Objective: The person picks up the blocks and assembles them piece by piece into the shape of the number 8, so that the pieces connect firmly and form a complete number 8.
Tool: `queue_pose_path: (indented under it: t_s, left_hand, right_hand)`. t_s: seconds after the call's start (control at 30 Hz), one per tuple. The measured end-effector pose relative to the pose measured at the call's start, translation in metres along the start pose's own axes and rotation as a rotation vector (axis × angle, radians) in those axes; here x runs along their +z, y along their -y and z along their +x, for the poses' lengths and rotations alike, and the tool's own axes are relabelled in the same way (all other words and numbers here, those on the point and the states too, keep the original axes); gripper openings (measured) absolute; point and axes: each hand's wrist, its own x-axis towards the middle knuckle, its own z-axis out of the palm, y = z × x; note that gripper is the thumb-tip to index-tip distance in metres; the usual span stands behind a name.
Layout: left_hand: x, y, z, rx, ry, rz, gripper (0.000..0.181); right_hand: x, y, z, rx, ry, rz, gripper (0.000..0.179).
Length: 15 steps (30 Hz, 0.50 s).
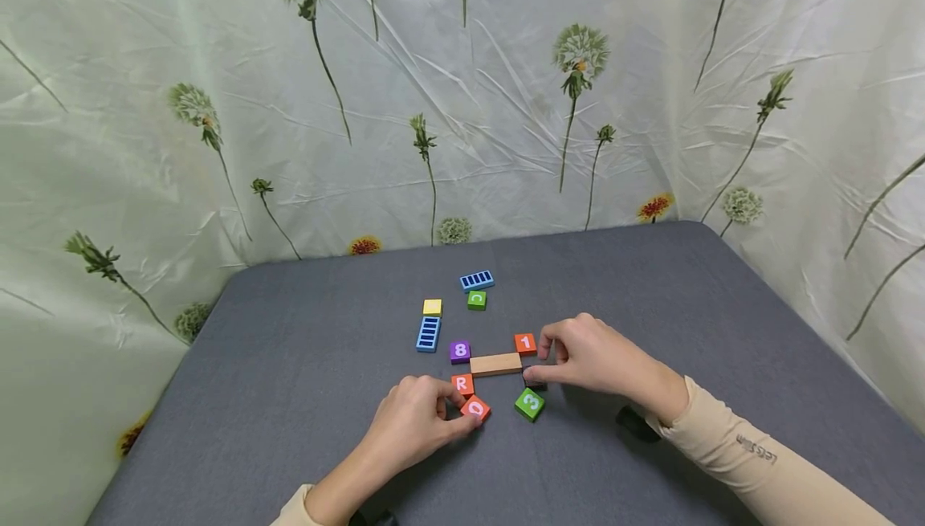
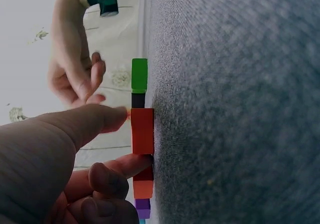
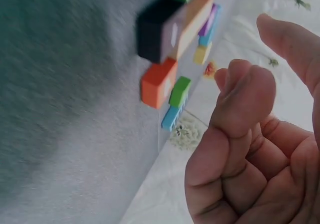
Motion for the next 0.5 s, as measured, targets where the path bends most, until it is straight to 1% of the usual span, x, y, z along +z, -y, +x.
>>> queue_pose_path:
  t_s: [0.13, 0.27, 0.37, 0.5]
  left_hand:
    - [0.000, 0.000, 0.001, -0.010, 0.014, -0.006, 0.015]
    - [0.000, 0.000, 0.001, -0.024, 0.029, -0.009, 0.015]
    - [0.000, 0.001, 0.001, -0.015, 0.015, -0.001, 0.015]
    - [0.000, 0.001, 0.000, -0.002, -0.004, 0.001, 0.014]
  right_hand:
    - [-0.006, -0.007, 0.021, 0.011, -0.002, 0.047, 0.023]
    - [-0.010, -0.019, 0.044, 0.030, 0.003, 0.100, 0.019]
    - [-0.010, -0.031, 0.062, 0.057, 0.000, 0.114, 0.018]
    - [-0.008, -0.045, 0.084, 0.100, -0.021, 0.101, 0.021]
